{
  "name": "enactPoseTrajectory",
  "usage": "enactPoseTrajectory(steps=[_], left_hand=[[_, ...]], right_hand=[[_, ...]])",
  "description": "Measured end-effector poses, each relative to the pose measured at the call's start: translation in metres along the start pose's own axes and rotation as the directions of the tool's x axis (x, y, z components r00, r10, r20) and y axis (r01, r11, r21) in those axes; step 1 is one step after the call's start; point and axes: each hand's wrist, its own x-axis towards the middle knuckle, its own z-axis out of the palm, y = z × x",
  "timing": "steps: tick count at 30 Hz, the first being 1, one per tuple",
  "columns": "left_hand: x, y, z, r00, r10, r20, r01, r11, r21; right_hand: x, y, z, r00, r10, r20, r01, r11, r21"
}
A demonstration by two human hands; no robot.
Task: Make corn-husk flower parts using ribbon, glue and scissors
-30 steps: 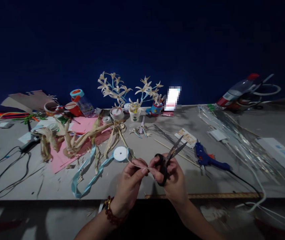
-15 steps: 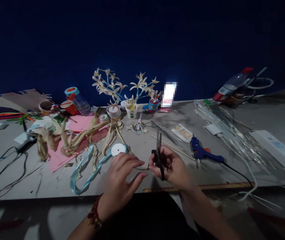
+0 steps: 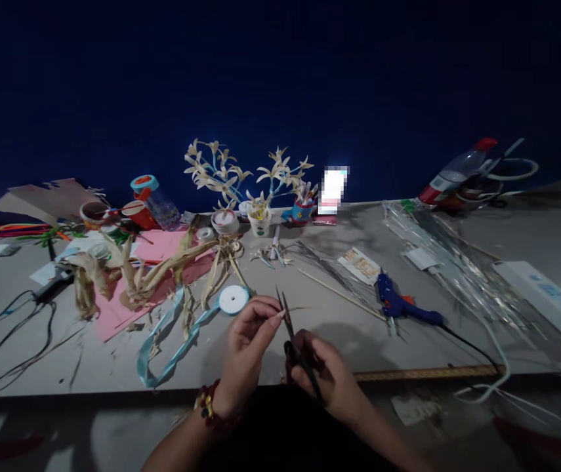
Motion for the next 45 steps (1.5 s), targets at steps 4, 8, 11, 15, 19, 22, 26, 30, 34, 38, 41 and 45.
enactPoseTrajectory(steps=[4,8,11,15,19,22,26,30,34,38,41,45], left_hand=[[0.001,-0.005,0.006,0.997,-0.066,-0.051,0.061,0.993,-0.105],[-0.001,-0.007,0.009,0.991,-0.105,-0.081,0.091,0.983,-0.16],[-0.002,-0.008,0.01,0.991,-0.096,-0.089,0.079,0.981,-0.175],[-0.003,-0.011,0.009,0.993,-0.078,-0.088,0.063,0.986,-0.153],[-0.003,-0.015,0.006,0.994,-0.042,-0.097,0.03,0.993,-0.118],[-0.003,-0.015,0.006,0.995,-0.033,-0.09,0.023,0.994,-0.105],[-0.003,-0.014,0.006,0.996,-0.033,-0.084,0.024,0.994,-0.11],[-0.003,-0.012,0.004,0.997,-0.04,-0.069,0.033,0.994,-0.104],[-0.001,-0.009,0.0,0.999,-0.042,-0.02,0.041,0.996,-0.078],[0.002,-0.004,-0.003,0.997,-0.038,0.067,0.043,0.996,-0.075],[0.004,-0.002,-0.005,0.993,-0.043,0.107,0.052,0.995,-0.08],[0.003,-0.004,-0.005,0.993,-0.059,0.099,0.068,0.994,-0.09]], right_hand=[[0.001,0.002,0.006,1.0,-0.008,-0.005,0.008,1.0,0.008],[0.004,0.002,0.009,1.0,-0.002,-0.012,0.003,0.999,0.045],[0.004,0.004,0.01,1.0,-0.004,-0.015,0.004,1.0,0.017],[0.004,0.007,0.011,1.0,0.017,-0.015,-0.017,1.0,-0.008],[0.004,0.01,0.011,0.999,-0.002,-0.036,0.0,0.998,-0.069],[0.005,0.01,0.011,0.999,-0.024,-0.039,0.019,0.993,-0.117],[0.008,0.008,0.011,0.998,-0.049,-0.048,0.041,0.988,-0.152],[0.008,0.006,0.011,0.994,-0.071,-0.086,0.054,0.981,-0.187],[0.005,0.009,0.008,0.999,-0.004,-0.047,0.0,0.996,-0.094],[0.001,0.012,-0.001,1.0,0.012,0.013,-0.011,0.997,-0.071],[-0.001,0.012,-0.005,1.0,0.013,0.021,-0.012,0.996,-0.085],[-0.002,0.013,-0.004,0.999,0.03,0.045,-0.028,0.999,-0.036]])
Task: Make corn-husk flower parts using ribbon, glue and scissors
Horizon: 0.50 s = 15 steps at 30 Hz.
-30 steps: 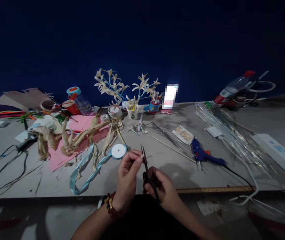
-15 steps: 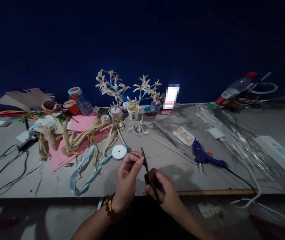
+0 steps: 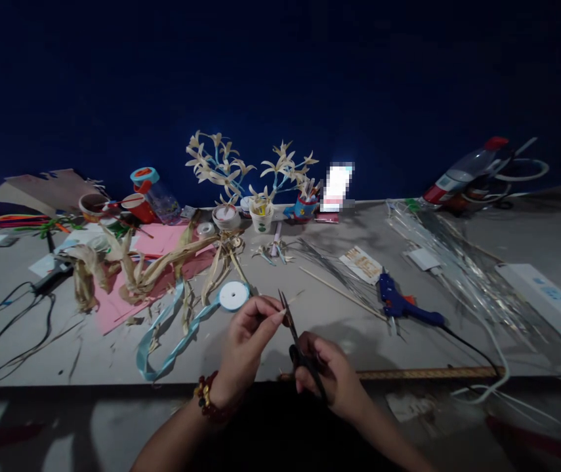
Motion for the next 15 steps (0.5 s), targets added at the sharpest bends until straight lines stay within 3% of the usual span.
enactPoseTrajectory(steps=[5,15], left_hand=[[-0.001,-0.007,0.005,0.997,0.012,-0.072,-0.013,1.0,-0.026],[-0.002,-0.02,0.014,0.974,0.088,-0.207,-0.09,0.996,0.0]], right_hand=[[0.002,0.002,0.006,0.998,-0.039,-0.04,0.039,0.999,-0.006],[0.008,-0.001,0.009,0.987,-0.101,-0.128,0.069,0.97,-0.231]])
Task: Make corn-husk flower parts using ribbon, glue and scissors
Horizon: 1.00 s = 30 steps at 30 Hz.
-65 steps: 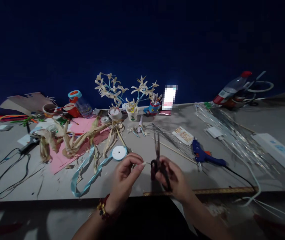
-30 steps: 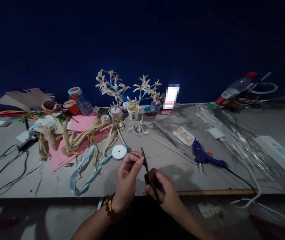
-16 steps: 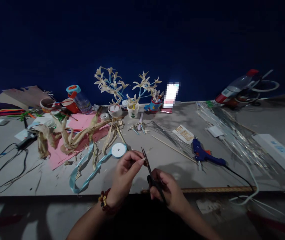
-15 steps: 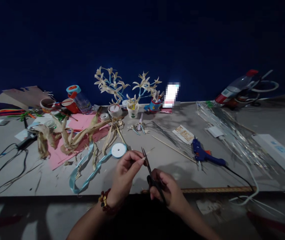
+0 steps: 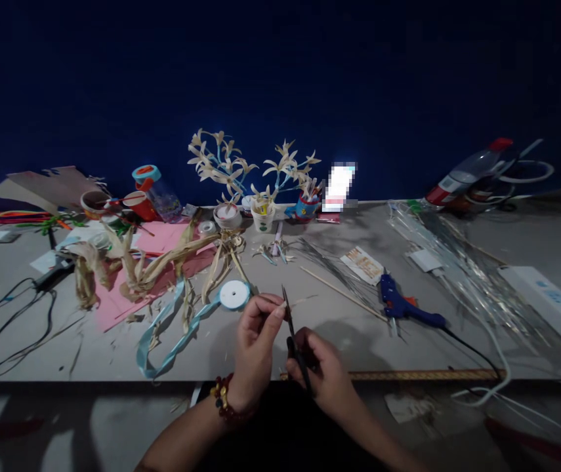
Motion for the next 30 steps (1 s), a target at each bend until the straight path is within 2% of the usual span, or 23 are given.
enactPoseTrajectory(steps=[5,12,15,24,30], left_hand=[[-0.001,0.002,0.003,0.999,0.037,-0.013,-0.037,0.997,0.067],[-0.001,0.0,0.002,0.999,0.038,-0.01,-0.037,0.996,0.084],[0.001,0.003,0.0,0.999,0.023,0.025,-0.025,0.997,0.069],[0.006,0.018,-0.009,0.977,-0.067,0.203,0.049,0.994,0.094],[0.008,0.025,-0.01,0.967,-0.095,0.235,0.062,0.988,0.145]], right_hand=[[0.0,0.001,0.001,0.998,-0.013,-0.059,0.009,0.998,-0.069],[0.003,0.002,0.002,0.997,-0.036,-0.066,0.032,0.997,-0.063],[0.004,0.002,-0.001,0.998,-0.029,-0.061,0.026,0.998,-0.056],[-0.004,0.0,-0.016,0.986,0.088,0.14,-0.111,0.98,0.168],[-0.007,0.001,-0.02,0.977,0.142,0.162,-0.173,0.965,0.198]])
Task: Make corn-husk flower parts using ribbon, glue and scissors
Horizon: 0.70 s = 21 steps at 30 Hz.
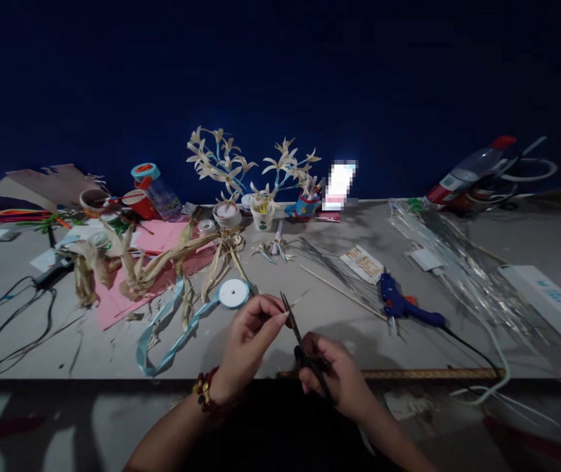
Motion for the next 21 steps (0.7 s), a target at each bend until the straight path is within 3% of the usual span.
enactPoseTrajectory(steps=[7,11,17,21], left_hand=[[0.002,0.007,-0.008,0.991,-0.063,0.115,0.069,0.997,-0.046],[0.006,0.016,-0.015,0.973,-0.126,0.194,0.128,0.992,0.003],[0.011,0.022,-0.022,0.942,-0.209,0.262,0.159,0.967,0.199],[0.014,0.027,-0.019,0.913,-0.237,0.332,0.127,0.939,0.319]], right_hand=[[-0.003,-0.001,-0.004,1.0,0.0,0.025,0.002,0.999,-0.049],[-0.005,0.0,-0.012,0.999,-0.009,-0.03,0.007,0.998,-0.067],[0.002,-0.016,-0.017,0.953,-0.227,-0.201,0.233,0.972,0.007],[0.012,-0.022,-0.013,0.93,-0.289,-0.227,0.308,0.95,0.052]])
